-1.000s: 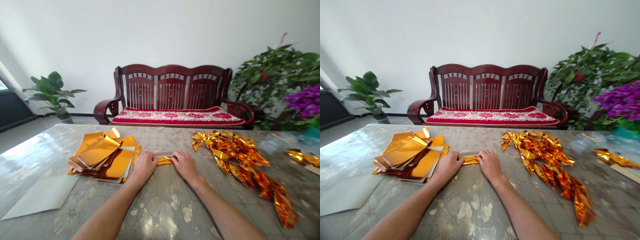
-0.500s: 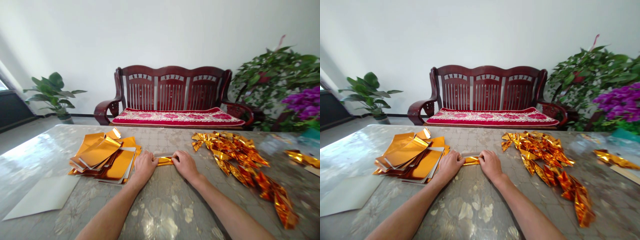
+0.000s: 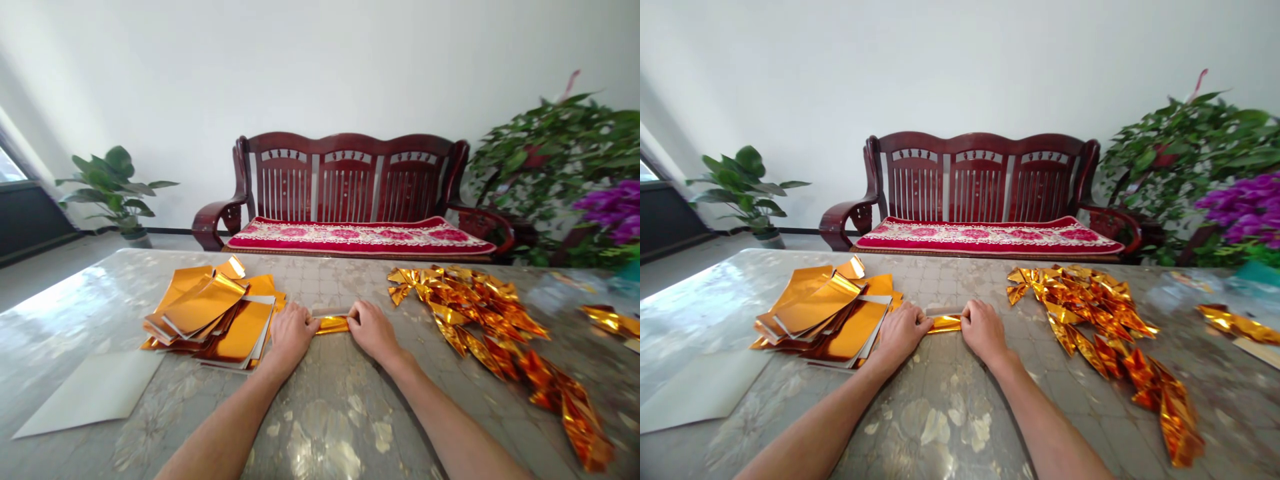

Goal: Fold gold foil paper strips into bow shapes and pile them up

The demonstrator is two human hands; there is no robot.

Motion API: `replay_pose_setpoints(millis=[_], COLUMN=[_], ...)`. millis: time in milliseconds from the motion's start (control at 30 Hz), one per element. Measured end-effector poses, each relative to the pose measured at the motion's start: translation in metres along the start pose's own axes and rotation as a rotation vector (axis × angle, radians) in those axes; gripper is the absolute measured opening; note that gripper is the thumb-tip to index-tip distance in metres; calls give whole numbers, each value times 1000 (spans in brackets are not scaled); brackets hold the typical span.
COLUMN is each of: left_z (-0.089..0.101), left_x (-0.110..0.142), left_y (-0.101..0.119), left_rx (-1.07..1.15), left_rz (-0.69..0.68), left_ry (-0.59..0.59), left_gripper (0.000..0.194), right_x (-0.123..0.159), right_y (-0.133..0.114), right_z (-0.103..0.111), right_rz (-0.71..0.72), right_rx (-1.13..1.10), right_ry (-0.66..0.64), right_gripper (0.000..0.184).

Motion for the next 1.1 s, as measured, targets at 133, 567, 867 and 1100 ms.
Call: replay_pose_setpoints(millis=[133,567,867,1100], left_z=[0,8,3,4], left_x=[1,7,19,29], left_y=[-1,9,38,46], left_rx=[7,44,34,-79], left_rz=[7,-156,-567,-594], left_ry=[-9,111,-3,-16], left_gripper=[26,7,23,23], right_x=[2,3,3,-1], right_y=[0,4,8,11], right_z=[-2,1,2,1], right_rz=[7,-73,-126,-161], right_rx=[31,169,165,197], right_ry=[11,34,28,4], right_gripper=[13,8,8,11])
Point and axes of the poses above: each hand's wrist, its own x-axis away from the middle knuckle, its own z-axis out of the back of the hand, y = z × x, the point moved 7 cm from there along -x, towards the middle knuckle, and after that the axes turned 6 degrees about -x, right-handed, at the moved point
